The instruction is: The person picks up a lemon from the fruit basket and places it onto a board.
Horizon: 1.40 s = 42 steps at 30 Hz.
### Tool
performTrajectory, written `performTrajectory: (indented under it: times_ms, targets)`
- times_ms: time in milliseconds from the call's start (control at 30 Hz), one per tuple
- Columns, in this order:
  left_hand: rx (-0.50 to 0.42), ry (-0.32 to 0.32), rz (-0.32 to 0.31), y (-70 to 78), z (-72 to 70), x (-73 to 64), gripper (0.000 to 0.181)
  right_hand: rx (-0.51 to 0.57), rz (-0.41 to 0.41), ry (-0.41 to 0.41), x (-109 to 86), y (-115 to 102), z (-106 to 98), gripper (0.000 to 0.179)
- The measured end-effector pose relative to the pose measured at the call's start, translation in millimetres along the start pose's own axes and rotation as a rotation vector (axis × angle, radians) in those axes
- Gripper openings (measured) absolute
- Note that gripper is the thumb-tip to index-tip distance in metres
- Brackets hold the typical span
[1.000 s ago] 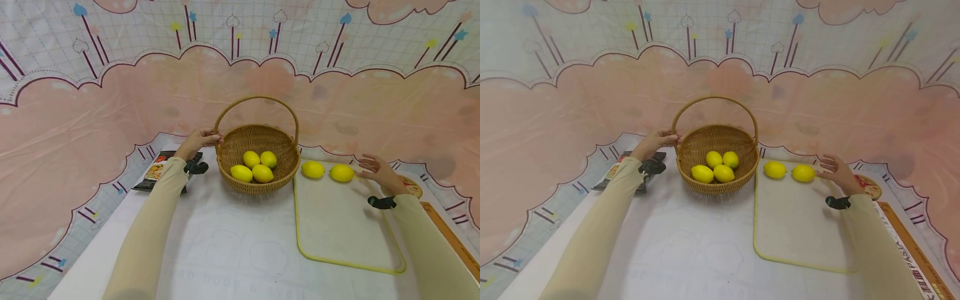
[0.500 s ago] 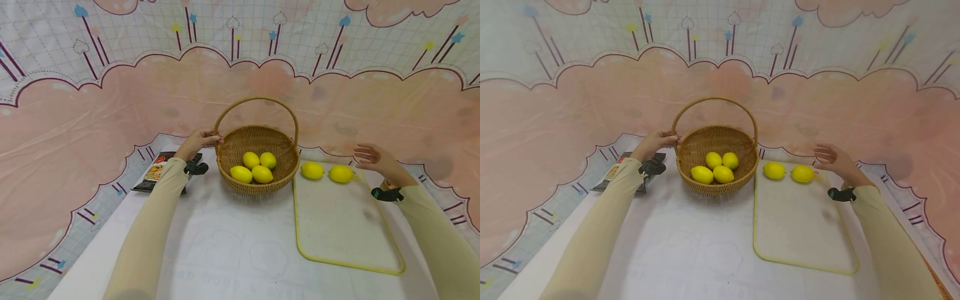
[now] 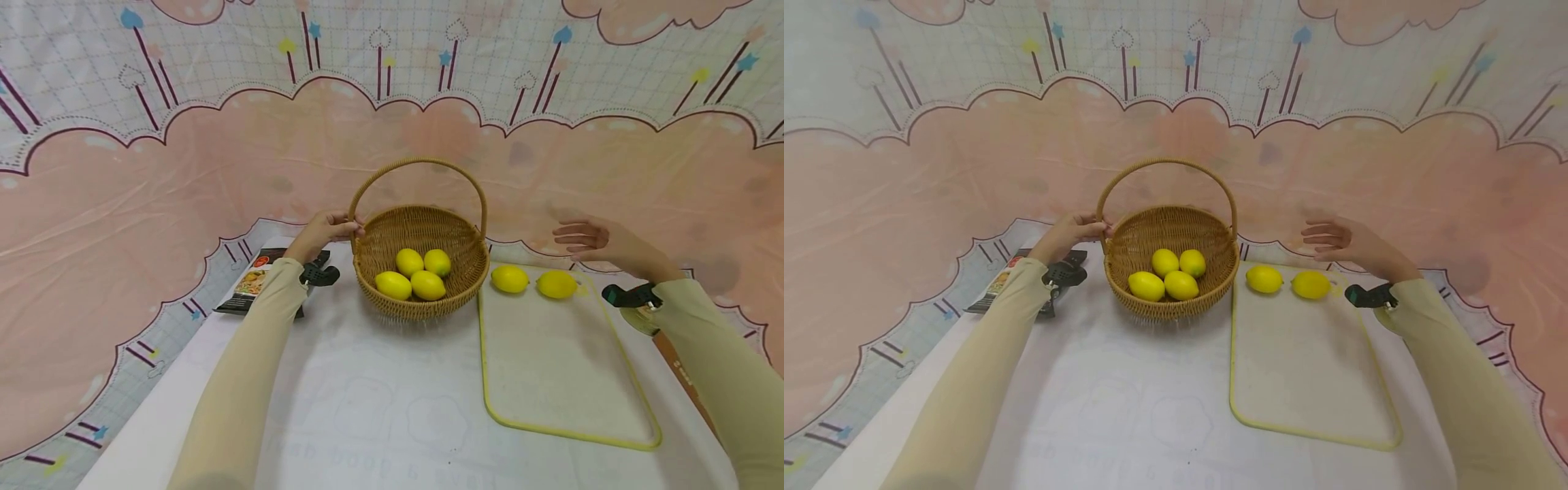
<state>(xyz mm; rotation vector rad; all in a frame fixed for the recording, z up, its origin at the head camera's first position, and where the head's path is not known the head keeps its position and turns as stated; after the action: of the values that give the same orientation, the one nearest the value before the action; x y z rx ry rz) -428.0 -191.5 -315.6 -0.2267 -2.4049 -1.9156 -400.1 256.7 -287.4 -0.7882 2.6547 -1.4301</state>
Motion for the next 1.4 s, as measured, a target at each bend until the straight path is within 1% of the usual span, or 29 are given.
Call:
performTrajectory:
  times_ms: [133,300,467,567,667,800,900,1200,1300,1333,1400]
  targets:
    - [0.002,-0.003,0.007,1.8,0.2,-1.5,0.038,0.008,-0.037,-0.073,11.2,-17,8,0.059]
    - [-0.012,-0.011,-0.004,10.2,2.3,-7.3,0.034,0.008,-0.028,-0.136,24.4,-35,18,0.058]
    - [-0.019,-0.016,-0.011,18.8,4.3,-13.6,0.036,-0.014,-0.020,-0.183,37.6,-53,30,0.054]
    - [-0.019,-0.014,-0.007,16.9,3.7,-12.5,0.036,-0.047,-0.003,-0.203,45.8,-59,39,0.054]
    - [-0.011,-0.010,-0.001,10.3,2.1,-8.1,0.035,-0.064,0.023,-0.230,53.4,-62,48,0.055]
    - [-0.003,-0.011,0.015,3.7,0.2,-3.2,0.035,-0.057,0.050,-0.275,62.7,-67,63,0.055]
    - [-0.007,-0.015,0.024,2.5,0.0,-2.0,0.036,-0.041,0.037,-0.319,69.0,-72,77,0.056]
    - [-0.002,-0.020,0.028,4.3,0.6,-1.6,0.039,-0.033,0.025,-0.442,87.7,-86,121,0.060]
    - [-0.010,-0.020,0.017,6.6,1.9,-3.6,0.038,-0.009,0.037,-0.478,93.3,-90,136,0.059]
    - [-0.013,-0.022,0.013,9.3,2.6,-5.9,0.038,-0.003,0.042,-0.484,95.6,-90,141,0.057]
    - [-0.014,-0.023,0.014,8.8,2.8,-6.1,0.038,0.020,0.060,-0.491,99.8,-90,150,0.056]
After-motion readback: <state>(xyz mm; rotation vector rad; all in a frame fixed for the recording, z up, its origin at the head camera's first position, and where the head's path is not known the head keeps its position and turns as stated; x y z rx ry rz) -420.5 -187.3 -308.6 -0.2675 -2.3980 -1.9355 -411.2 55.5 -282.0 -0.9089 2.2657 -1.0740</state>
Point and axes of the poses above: each hand's wrist, its own x-axis towards the middle knuckle, its own z-axis out of the palm, y = z × x, the point moved 9 cm from there along x, towards the middle knuckle, and after that the axes turned 13 degrees about y, right-handed, at the moved point
